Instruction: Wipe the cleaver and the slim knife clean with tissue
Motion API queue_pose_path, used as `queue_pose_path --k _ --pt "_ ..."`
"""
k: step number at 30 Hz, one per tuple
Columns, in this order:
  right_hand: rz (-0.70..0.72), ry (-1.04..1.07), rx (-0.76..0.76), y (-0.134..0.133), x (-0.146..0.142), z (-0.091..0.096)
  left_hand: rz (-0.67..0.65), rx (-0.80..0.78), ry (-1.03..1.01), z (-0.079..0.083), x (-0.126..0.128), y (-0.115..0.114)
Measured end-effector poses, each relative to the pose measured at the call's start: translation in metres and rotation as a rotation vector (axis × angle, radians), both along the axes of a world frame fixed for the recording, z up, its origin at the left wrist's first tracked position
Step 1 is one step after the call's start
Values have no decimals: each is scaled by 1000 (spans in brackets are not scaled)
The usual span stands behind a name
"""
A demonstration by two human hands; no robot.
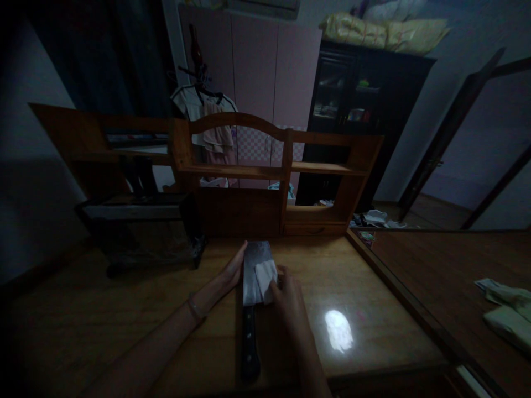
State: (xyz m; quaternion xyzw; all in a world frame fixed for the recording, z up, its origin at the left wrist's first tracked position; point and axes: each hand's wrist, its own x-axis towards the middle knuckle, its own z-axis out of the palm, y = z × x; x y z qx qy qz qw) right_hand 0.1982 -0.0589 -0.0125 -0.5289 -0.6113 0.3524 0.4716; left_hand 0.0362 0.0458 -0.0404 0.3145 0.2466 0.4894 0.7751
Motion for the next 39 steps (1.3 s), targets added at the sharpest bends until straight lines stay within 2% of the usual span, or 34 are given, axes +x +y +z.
queue_pose_path --k 4,13,16,24,28,39 --pt "2 6 -26 -1 3 5 54 14 -19 -1 0 1" --pt "-52 65 -44 -1 10 -7 50 -4 -9 -8 -1 6" --pt "-40 89 -55 -3 9 -8 26 -26 2 -6 -1 5" --pt "-69 67 -48 -7 12 -7 85 -37 -1 8 2 -4" --pt "-111 37 -29 -4 14 -7 94 -35 -3 7 3 -4" --pt "-87 10 -21 0 14 -9 102 -31 6 5 0 -5"
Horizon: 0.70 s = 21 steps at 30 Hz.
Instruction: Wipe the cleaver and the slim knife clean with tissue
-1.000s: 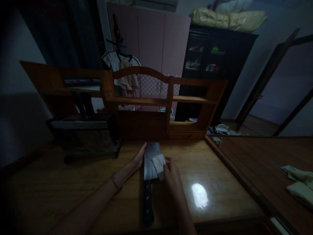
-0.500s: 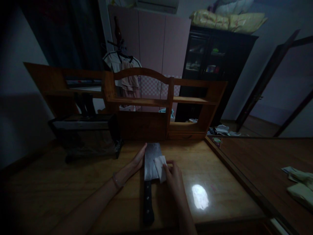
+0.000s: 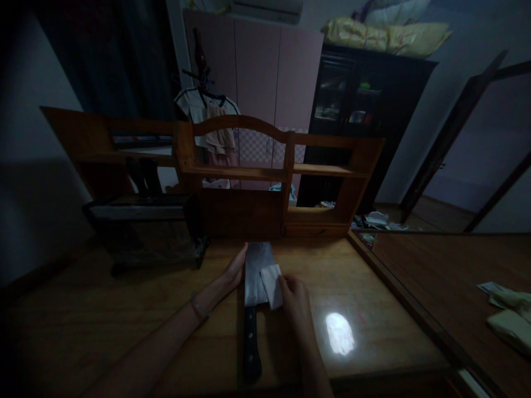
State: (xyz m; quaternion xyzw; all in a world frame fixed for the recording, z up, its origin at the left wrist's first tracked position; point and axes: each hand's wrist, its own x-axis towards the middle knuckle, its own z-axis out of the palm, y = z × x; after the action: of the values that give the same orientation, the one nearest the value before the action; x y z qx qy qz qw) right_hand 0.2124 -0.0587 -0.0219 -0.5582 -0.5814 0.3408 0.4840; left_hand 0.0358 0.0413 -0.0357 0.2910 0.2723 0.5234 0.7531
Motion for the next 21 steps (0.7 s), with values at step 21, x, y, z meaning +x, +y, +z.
queue_pose_path --k 21 --pt "-14 -15 9 -9 0 10 12 59 -5 -3 1 2"
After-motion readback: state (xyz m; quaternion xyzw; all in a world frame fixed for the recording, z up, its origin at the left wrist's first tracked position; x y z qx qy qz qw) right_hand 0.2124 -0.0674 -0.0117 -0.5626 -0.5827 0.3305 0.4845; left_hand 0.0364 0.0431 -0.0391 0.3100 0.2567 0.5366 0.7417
